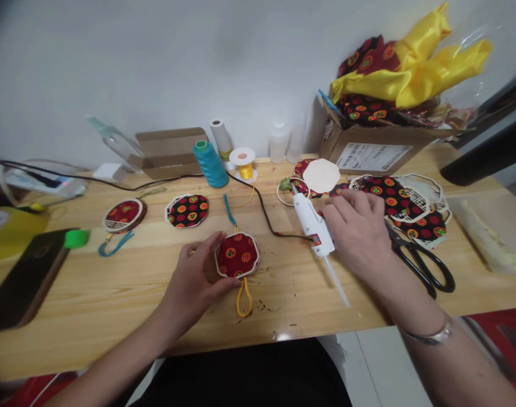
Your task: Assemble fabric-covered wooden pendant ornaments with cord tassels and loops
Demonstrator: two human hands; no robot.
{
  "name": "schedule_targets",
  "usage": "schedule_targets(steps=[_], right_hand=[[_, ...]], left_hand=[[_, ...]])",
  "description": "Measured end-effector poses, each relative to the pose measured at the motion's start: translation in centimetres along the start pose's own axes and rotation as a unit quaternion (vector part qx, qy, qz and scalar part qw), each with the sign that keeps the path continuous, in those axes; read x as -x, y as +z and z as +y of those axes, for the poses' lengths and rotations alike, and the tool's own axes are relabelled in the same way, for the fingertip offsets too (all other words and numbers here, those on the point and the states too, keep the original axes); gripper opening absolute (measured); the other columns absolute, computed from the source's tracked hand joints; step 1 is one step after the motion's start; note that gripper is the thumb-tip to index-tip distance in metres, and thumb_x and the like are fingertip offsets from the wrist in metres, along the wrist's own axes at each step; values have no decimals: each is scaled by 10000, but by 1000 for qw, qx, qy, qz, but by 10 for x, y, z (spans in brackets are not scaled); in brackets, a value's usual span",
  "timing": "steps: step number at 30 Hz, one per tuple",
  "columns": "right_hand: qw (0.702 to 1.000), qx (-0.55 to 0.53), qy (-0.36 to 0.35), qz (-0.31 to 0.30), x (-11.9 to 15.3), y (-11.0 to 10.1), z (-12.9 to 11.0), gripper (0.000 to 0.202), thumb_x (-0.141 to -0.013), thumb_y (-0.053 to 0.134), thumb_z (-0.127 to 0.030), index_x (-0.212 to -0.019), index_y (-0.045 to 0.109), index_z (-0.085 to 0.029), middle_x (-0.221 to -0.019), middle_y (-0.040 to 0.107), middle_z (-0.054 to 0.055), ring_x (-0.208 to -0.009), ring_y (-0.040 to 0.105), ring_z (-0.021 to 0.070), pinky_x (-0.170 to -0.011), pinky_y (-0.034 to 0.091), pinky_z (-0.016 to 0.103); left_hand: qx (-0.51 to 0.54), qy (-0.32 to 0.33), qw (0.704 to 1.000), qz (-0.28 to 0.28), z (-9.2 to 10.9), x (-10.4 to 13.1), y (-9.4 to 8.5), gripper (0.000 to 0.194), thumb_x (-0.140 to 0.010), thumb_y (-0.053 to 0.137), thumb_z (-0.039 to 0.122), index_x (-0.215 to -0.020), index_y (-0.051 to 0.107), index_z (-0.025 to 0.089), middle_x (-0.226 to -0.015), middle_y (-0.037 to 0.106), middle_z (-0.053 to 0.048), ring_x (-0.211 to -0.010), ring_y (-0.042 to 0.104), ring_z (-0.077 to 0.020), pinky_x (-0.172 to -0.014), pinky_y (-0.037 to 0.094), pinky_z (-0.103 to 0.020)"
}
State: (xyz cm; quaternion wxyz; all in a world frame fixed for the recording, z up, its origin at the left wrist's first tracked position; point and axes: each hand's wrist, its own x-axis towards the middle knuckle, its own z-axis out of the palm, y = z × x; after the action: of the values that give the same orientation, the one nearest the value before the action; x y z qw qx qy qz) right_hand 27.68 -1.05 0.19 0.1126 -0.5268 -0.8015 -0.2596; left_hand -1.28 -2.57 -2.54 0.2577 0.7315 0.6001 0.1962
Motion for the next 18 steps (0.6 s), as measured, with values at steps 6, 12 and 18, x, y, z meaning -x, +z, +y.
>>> schedule_targets(steps=[6, 12, 18], right_hand=[[975, 60, -148, -154, 6, 1, 36, 177, -876, 409, -131, -807, 568, -168, -983, 621, 110, -1047, 434, 312, -830, 264, 469], [965, 55, -147, -208, 11, 8, 54, 248, -847, 392, -104, -989, 573, -196, -1103, 594, 106, -1052, 451, 300, -746, 309, 448], [969, 66, -127, -203, 10, 5, 56, 374, -797, 387, -103, -1104, 553, -237, -1093, 606, 94, -1025, 482, 312, -704, 335, 437]], left_hand=[[-8, -6, 1000, -10, 3, 0, -1, 796, -607, 749, 360, -1300, 405, 172, -1165, 553, -83, -1083, 414, -249, -955, 372, -395], [-8, -8, 1000, -11, 3, 1, -2, 806, -604, 752, 367, -1305, 404, 175, -1188, 539, -89, -1098, 410, -255, -961, 371, -396], [-7, 3, 1000, -7, 2, 0, -1, 808, -607, 750, 372, -1306, 399, 172, -1199, 540, -86, -1107, 405, -253, -968, 366, -398]])
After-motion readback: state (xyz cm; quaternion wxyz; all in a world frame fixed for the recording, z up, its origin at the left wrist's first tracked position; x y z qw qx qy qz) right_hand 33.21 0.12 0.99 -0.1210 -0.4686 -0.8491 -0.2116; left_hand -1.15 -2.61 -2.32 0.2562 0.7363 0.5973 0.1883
